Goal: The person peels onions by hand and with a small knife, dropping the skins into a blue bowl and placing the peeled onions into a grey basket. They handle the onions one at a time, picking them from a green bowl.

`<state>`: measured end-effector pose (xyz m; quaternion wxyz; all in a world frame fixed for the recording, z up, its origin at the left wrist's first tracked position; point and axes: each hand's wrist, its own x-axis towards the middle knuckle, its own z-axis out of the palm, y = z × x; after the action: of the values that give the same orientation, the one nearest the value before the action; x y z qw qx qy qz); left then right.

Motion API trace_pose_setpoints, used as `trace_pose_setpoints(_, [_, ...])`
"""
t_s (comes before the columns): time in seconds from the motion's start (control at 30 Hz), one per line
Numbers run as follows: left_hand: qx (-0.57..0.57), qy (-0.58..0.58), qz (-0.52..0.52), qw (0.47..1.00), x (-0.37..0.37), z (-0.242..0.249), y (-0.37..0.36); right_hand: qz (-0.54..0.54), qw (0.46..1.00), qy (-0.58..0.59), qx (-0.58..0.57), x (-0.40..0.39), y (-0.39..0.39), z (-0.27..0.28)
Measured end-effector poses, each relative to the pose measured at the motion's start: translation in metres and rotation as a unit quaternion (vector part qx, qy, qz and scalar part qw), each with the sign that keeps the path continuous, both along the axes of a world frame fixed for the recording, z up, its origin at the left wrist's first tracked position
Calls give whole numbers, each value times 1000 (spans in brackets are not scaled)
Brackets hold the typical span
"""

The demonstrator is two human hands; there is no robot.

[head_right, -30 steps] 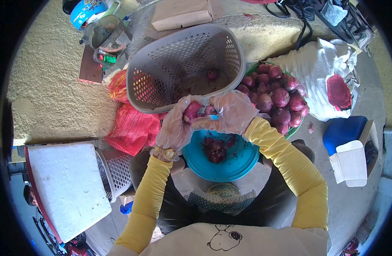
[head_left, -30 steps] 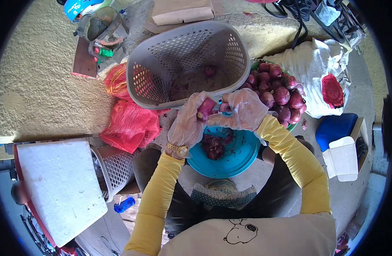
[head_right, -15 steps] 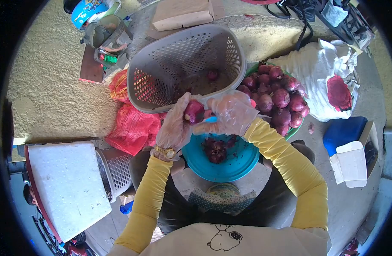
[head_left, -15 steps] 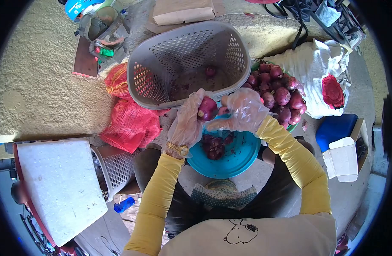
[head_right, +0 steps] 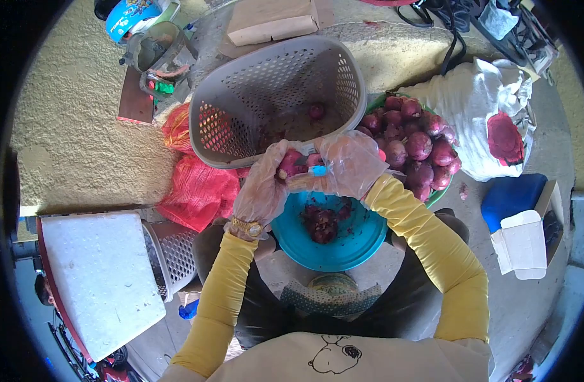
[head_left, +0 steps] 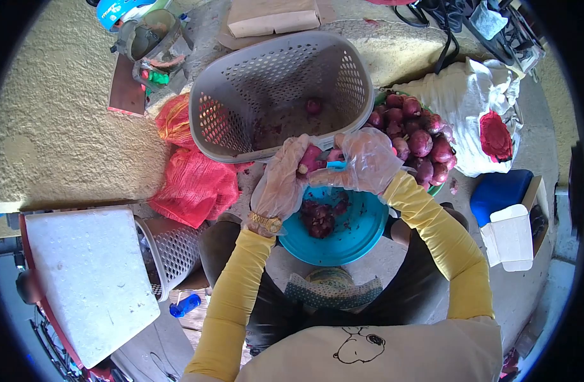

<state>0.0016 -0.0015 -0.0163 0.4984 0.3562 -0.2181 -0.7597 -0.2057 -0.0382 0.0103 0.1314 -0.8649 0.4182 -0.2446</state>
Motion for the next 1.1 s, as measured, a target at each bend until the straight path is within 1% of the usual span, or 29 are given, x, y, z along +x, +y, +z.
trace_pose_setpoints(0.07, [-63, -117, -6, 991, -1, 0, 1, 1, 1000, -3, 2, 0, 1, 1])
trace_pose_setpoints(0.1, [-63, -117, -6, 991, -2, 1, 1, 1, 1000, -6, 4, 0, 1, 1])
trace_pose_setpoints(0.17, [-37, -66, -3, 997, -3, 4, 1, 2, 1000, -4, 4, 1, 1, -1])
trace_pose_setpoints(0.23, [-42, -88, -5, 995, -2, 6, 1, 3, 1000, -3, 4, 0, 1, -1])
trace_pose_setpoints(0.3, [-47, -111, -7, 993, -2, 4, 0, 6, 996, 41, 77, -2, 2, 1])
trace_pose_setpoints(0.33, [-102, -200, -4, 974, -1, 0, 0, 7, 996, 41, 76, -1, 2, 2])
trace_pose_setpoints(0.37, [-156, -286, -2, 945, -1, -3, 0, 17, 993, 57, 99, 1, 2, 4])
trace_pose_setpoints(0.4, [-156, -286, -2, 945, -3, 1, 0, 27, 989, 74, 123, 1, 2, 5])
trace_pose_setpoints(0.43, [-90, -170, 14, 981, -6, 7, 0, 27, 989, 74, 122, 1, 3, 1])
trace_pose_setpoints(0.47, [-22, -50, 30, 998, -9, 11, 0, 30, 990, 90, 101, 1, 4, -4])
trace_pose_setpoints(0.53, [-19, -59, 40, 997, -11, 13, 0, 33, 991, 107, 79, 1, 4, -3])
trace_pose_setpoints(0.6, [-17, -68, 50, 996, -6, 6, -1, 34, 988, 112, 104, 0, 0, 4])
trace_pose_setpoints(0.63, [-126, -233, 19, 964, 2, -6, -3, 34, 988, 111, 104, 0, 0, 3])
trace_pose_setpoints(0.67, [-230, -389, -13, 892, 7, -16, -3, 15, 997, 56, 43, 0, 0, 0])
trace_pose_setpoints(0.7, [-230, -389, -13, 892, 4, -12, -3, -5, 1000, 0, -18, 0, 0, -2])
trace_pose_setpoints(0.73, [-177, -340, -1, 924, 0, -5, -2, -6, 1000, 0, -18, -1, 1, -4])
trace_pose_setpoints(0.77, [-122, -289, 12, 950, -3, -2, -1, -21, 999, 40, -28, -2, 1, -5])
trace_pose_setpoints(0.8, [-122, -289, 12, 950, 2, -10, -1, -35, 996, 79, -37, -3, 1, -7])
trace_pose_setpoints(0.83, [-217, -371, -21, 903, 11, -22, -2, -35, 996, 79, -37, -4, 1, -10])
trace_pose_setpoints(0.87, [-308, -446, -53, 839, 17, -34, -1, -30, 997, 58, -31, -5, 0, -13])
trace_pose_setpoints(0.9, [-308, -446, -54, 839, 16, -29, -1, -24, 999, 37, -25, -5, -1, -14])
trace_pose_setpoints(0.97, [-232, -345, -70, 907, 13, -16, 0, -27, 998, 48, -29, -5, 1, -14])
trace_pose_setpoints(1.0, [-233, -345, -70, 906, 13, -17, -1, -29, 997, 59, -34, -4, 1, -13])
trace_pose_setpoints(1.03, [-120, -131, -53, 983, 14, -21, -3, -29, 997, 59, -34, -4, 1, -13])
trace_pose_setpoints(1.07, [0, 91, -32, 995, 15, -22, -5, -23, 998, 45, -22, -4, 0, -12])
trace_pose_setpoints(1.1, [0, 91, -32, 995, 11, -16, -3, -16, 999, 30, -10, -4, 0, -12])
